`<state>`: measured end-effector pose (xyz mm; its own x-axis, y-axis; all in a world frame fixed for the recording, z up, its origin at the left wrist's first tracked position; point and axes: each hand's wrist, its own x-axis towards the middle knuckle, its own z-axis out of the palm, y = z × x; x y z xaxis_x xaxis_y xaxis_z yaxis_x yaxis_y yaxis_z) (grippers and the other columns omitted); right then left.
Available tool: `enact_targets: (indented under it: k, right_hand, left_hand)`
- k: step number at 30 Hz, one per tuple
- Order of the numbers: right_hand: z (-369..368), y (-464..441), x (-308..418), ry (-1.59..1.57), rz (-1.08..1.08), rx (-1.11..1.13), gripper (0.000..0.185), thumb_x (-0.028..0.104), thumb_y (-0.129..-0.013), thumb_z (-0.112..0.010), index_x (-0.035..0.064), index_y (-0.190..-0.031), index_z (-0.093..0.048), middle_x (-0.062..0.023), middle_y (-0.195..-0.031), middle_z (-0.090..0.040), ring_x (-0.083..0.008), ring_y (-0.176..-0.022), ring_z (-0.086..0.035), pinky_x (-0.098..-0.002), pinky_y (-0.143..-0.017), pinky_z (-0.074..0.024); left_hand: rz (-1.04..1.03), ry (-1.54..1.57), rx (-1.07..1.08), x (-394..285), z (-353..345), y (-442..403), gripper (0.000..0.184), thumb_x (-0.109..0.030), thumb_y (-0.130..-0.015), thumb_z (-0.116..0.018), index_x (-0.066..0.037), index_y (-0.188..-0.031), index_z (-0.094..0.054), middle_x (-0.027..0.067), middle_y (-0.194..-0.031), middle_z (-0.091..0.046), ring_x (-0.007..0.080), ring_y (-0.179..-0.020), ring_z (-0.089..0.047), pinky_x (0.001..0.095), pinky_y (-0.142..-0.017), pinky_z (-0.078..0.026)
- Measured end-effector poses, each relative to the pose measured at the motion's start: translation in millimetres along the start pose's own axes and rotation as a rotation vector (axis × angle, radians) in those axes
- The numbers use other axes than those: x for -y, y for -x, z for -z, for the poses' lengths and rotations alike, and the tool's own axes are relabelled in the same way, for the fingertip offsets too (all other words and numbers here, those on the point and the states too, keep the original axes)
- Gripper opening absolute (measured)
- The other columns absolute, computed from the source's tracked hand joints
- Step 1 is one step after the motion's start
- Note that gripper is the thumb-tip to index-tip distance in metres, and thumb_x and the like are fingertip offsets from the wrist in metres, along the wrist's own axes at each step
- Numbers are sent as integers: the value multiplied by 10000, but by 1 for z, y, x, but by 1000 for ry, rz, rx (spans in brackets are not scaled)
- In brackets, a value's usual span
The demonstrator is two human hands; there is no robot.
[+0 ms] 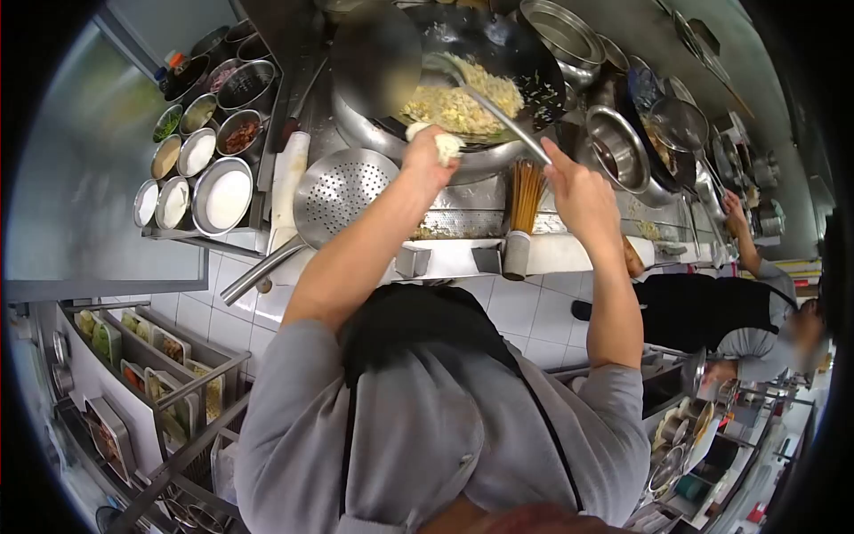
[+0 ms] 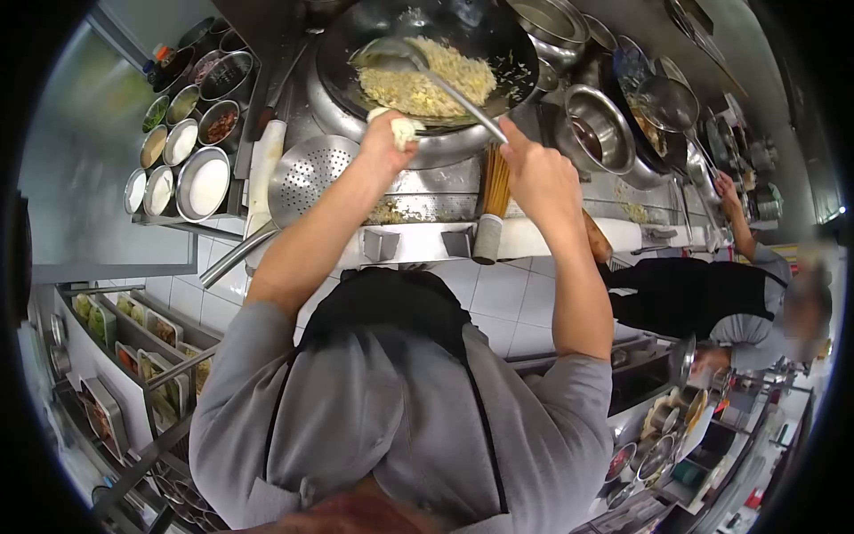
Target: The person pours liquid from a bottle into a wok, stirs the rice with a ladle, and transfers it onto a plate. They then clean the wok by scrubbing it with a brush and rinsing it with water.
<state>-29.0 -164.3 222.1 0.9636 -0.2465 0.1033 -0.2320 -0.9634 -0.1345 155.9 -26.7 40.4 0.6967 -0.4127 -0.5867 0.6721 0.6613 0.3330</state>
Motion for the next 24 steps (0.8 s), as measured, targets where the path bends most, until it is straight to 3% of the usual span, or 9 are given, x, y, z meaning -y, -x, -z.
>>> enact_targets:
  k: [4, 7, 8, 11, 12, 15, 19, 21, 24]
  right_hand:
    - [56, 32, -26, -70, 75, 113, 398, 193, -933, -602, 229, -1329, -610, -216, -844, -685, -402, -767, -665, -494, -714, -511]
    - [25, -1, -35, 103, 127, 58, 352, 237, -947, -576, 213, -1293, -633, -193, -854, -701, -357, -813, -695, -492, -727, -522]
    - [4, -29, -32, 110, 59, 53, 355, 241, -954, -556, 206, -1302, -618, -192, -847, -701, -362, -805, -694, -497, -719, -527]
    - [-57, -72, -21, 146, -80, -65, 359, 283, -986, -502, 229, -1328, -594, -227, -811, -679, -405, -754, -672, -495, -693, -530]
    - [-56, -68, -19, 128, -23, -177, 370, 272, -973, -526, 238, -1336, -591, -217, -752, -674, -410, -694, -667, -507, -661, -531]
    - [-9, -30, -2, 119, -68, -62, 381, 251, -968, -540, 247, -1346, -584, -226, -765, -673, -403, -723, -673, -516, -667, -521]
    - [6, 2, 10, 67, -30, 36, 351, 264, -962, -556, 267, -1307, -620, -220, -822, -682, -396, -781, -672, -514, -703, -509]
    - [16, 15, -6, 62, 14, 47, 357, 241, -935, -589, 272, -1287, -635, -209, -844, -682, -406, -801, -665, -497, -720, -516]
    - [40, 23, -32, 62, 9, 87, 391, 185, -902, -619, 278, -1281, -641, -198, -873, -687, -398, -829, -668, -485, -742, -525]
  left_hand:
    - [110, -186, 48, -19, -33, 140, 53, -139, -856, -540, -106, -896, -531, 62, -739, -570, 184, -565, -548, 285, -403, -362]
    - [225, -64, 87, -29, -24, 100, 26, -120, -849, -539, -109, -872, -534, 61, -717, -562, 181, -542, -522, 283, -399, -348]
    - [81, -95, 123, -15, -6, 78, 26, -106, -833, -545, -110, -857, -537, 64, -721, -579, 191, -559, -554, 292, -402, -377]
    - [-49, -54, 35, 22, 29, 60, 72, -85, -802, -551, -113, -867, -540, 70, -754, -611, 204, -590, -592, 311, -406, -412]
    - [-28, -70, 39, 28, 35, 78, 86, -79, -795, -548, -116, -873, -542, 75, -767, -623, 209, -601, -605, 318, -406, -427]
    - [64, -111, 48, 9, 19, 132, 80, -81, -788, -542, -122, -857, -552, 70, -748, -614, 198, -586, -593, 313, -385, -409]
    - [60, -135, 115, -23, -3, 68, 52, -164, -846, -536, -120, -820, -546, 40, -705, -584, 163, -550, -548, 280, -370, -348]
    - [-3, -181, -39, -23, -9, 57, 55, -177, -859, -532, -131, -830, -544, 39, -699, -576, 161, -543, -542, 270, -364, -331]
    - [107, -195, 53, -31, -32, 112, 56, -182, -865, -536, -143, -824, -538, 36, -693, -567, 167, -532, -544, 270, -357, -326]
